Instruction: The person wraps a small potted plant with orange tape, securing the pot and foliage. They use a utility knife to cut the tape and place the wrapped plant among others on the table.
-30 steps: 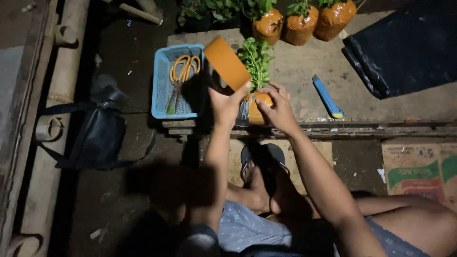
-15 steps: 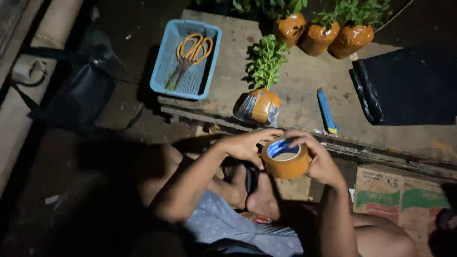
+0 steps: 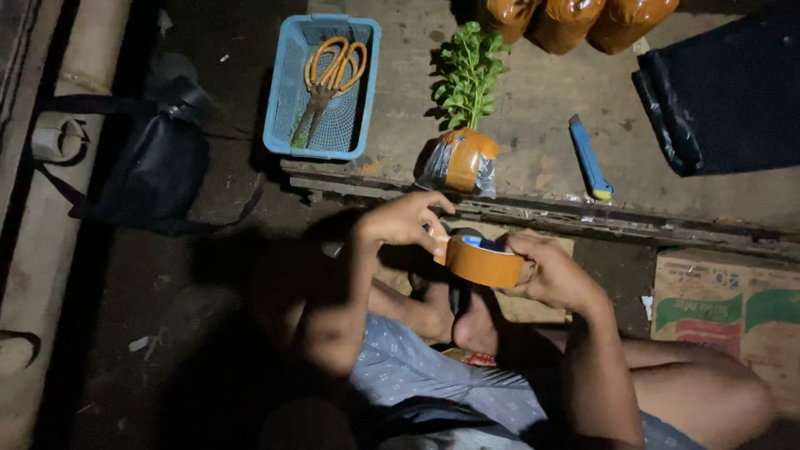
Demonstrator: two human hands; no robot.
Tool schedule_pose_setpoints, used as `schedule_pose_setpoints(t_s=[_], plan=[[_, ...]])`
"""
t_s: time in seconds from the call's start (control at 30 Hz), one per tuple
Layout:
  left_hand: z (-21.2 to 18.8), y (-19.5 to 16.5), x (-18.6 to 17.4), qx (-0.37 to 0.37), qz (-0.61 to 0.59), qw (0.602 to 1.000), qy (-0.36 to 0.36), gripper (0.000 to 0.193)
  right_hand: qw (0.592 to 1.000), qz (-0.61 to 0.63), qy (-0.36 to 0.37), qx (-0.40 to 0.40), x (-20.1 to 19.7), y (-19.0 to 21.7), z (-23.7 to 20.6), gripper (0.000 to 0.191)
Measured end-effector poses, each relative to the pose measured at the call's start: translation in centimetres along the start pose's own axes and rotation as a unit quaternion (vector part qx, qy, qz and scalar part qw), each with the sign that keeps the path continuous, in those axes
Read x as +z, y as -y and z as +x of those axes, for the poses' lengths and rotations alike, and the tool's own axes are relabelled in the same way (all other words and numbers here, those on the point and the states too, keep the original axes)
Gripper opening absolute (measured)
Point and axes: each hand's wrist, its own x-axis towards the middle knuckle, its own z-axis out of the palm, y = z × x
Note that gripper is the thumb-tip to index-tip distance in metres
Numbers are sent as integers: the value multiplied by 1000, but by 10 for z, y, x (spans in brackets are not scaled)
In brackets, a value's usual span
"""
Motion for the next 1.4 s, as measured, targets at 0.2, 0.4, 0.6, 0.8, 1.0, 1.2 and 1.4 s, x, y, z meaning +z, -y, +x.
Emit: schedule_pose_setpoints(t_s=[0.2, 0.4, 0.6, 0.8, 1.0, 1.2, 1.4], plan=[[-27, -37, -19, 52, -88, 989, -102, 67, 992, -27, -116, -37, -5, 2, -3, 56], [-33, -53, -17, 151, -109, 931, -314, 60, 970, -71, -223, -58, -14, -11, -5, 48], [8, -67, 29, 238, 360, 791, -434, 87, 937, -29, -322, -129, -16, -4, -6, 46], [40, -84, 34, 120, 534, 780, -304, 111, 914, -4, -385, -128, -21, 2, -11, 40], [46, -72, 23, 184, 375, 845, -335, 92, 904, -15, -403, -140, -30, -9, -15, 41], [79, -36, 40, 393, 248, 768, -440, 95, 901, 35, -426, -72, -20, -23, -18, 39], [103, -7, 54, 262, 238, 815, -457, 92, 911, 66, -402, -70, -16, -23, -21, 44]])
